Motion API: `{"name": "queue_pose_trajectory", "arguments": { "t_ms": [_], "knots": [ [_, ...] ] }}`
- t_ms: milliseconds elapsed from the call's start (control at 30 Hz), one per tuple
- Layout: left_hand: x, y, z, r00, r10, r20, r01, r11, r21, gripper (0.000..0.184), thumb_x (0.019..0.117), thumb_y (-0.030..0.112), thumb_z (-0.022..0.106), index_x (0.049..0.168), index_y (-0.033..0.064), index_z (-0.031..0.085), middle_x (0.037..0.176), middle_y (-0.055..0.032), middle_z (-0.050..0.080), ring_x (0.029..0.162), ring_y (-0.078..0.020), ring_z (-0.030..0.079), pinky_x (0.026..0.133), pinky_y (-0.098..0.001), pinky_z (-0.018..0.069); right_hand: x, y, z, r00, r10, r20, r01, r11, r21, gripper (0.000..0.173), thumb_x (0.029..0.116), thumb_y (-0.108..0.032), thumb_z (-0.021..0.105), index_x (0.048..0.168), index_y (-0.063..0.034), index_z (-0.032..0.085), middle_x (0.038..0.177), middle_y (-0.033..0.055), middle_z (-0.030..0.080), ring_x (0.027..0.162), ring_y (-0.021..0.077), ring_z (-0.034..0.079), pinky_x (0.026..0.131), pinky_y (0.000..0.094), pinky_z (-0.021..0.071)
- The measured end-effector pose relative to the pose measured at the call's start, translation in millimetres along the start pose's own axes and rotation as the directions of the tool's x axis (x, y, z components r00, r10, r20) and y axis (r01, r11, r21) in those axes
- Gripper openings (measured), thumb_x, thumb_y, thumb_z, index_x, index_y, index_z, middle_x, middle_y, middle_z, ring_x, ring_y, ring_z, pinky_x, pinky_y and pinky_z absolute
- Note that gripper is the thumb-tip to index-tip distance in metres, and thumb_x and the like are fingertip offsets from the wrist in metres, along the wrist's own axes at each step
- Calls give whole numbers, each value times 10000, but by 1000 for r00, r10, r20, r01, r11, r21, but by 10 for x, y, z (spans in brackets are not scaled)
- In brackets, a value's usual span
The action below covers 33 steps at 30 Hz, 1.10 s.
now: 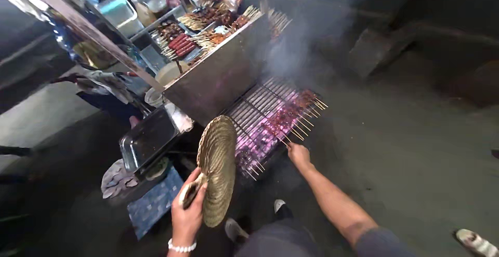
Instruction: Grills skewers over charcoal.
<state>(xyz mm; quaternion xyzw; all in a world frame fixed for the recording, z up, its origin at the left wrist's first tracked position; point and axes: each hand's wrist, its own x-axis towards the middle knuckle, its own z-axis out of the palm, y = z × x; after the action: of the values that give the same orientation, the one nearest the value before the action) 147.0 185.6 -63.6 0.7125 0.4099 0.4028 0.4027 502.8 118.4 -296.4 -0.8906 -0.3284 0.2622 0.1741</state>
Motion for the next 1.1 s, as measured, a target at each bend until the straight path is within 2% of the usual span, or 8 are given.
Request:
{"name": "queue_pose_trajectory", "arguments": {
  "t_ms": [133, 333, 467, 633, 767, 900, 1033, 1100],
  "knots": [
    [131, -12, -86, 1000, -11, 16, 12, 996, -89, 481, 836, -70, 691, 1306, -92, 593, 1291, -105, 688, 1150, -114, 673, 1002, -264, 556, 27, 17, -59, 1000, 2, 13, -1, 998, -64, 340, 1066, -293, 475, 1240, -129, 717, 1139, 194, 740, 1091, 406, 701, 897, 622, 540],
    [217, -52, -257, 999, 36, -36, -36, 999, -3, 465, 861, -50, 669, 1314, -109, 580, 1323, -130, 664, 1176, -78, 652, 1018, -224, 527, -80, 68, -28, 998, 7, -56, -11, 997, -74, 346, 1077, -277, 447, 1214, -117, 721, 1108, 187, 750, 1066, 405, 713, 872, 616, 547],
    [242, -82, -289, 1000, 2, 14, 0, 992, -130, 510, 824, -91, 682, 1323, -93, 578, 1272, -83, 699, 1121, -90, 681, 969, -257, 570, -90, 23, -116, 999, -15, -48, 12, 999, -53, 421, 1080, -413, 476, 1217, -110, 734, 1189, 175, 731, 1111, 388, 697, 924, 620, 533],
    [243, -172, -142, 986, 167, 0, -165, 973, 163, 437, 914, 19, 658, 1326, -108, 588, 1354, -196, 636, 1232, -131, 633, 1067, -259, 497, -5, 52, -136, 986, 38, -163, -33, 999, 32, 387, 1069, -370, 514, 1307, -117, 686, 1343, 158, 660, 1114, 388, 691, 911, 619, 546],
    [290, -113, 78, 994, -22, 111, 34, 993, -114, 482, 856, -66, 683, 1329, -75, 590, 1303, -128, 681, 1167, -144, 669, 1026, -294, 547, 185, 166, -100, 996, 60, -61, -57, 997, 53, 340, 1074, -316, 498, 1282, -141, 703, 1215, 177, 725, 1158, 383, 682, 963, 615, 522],
    [283, -162, -21, 990, 105, 97, -124, 968, 218, 442, 925, 23, 650, 1364, -11, 609, 1341, -120, 665, 1216, -109, 644, 1068, -272, 503, 135, 269, -115, 990, 93, -107, -82, 992, 98, 333, 1079, -292, 489, 1254, -142, 729, 1189, 172, 738, 1149, 379, 687, 971, 618, 514],
    [261, -120, -81, 997, -49, 63, 51, 998, -36, 477, 868, -43, 686, 1336, -61, 592, 1309, -117, 678, 1164, -113, 664, 1015, -263, 542, 19, 275, -163, 982, 74, -173, -62, 995, 78, 341, 1062, -311, 531, 1298, -137, 707, 1285, 171, 694, 1152, 390, 677, 961, 621, 521],
    [254, -135, -145, 1000, -19, 23, 18, 999, 50, 469, 886, -22, 685, 1344, -56, 594, 1317, -126, 672, 1167, -101, 661, 1018, -248, 531, -65, 173, -175, 971, 26, -238, -15, 999, 48, 364, 1062, -317, 538, 1330, -117, 682, 1349, 177, 646, 1114, 402, 686, 914, 609, 548]
  ]
}}
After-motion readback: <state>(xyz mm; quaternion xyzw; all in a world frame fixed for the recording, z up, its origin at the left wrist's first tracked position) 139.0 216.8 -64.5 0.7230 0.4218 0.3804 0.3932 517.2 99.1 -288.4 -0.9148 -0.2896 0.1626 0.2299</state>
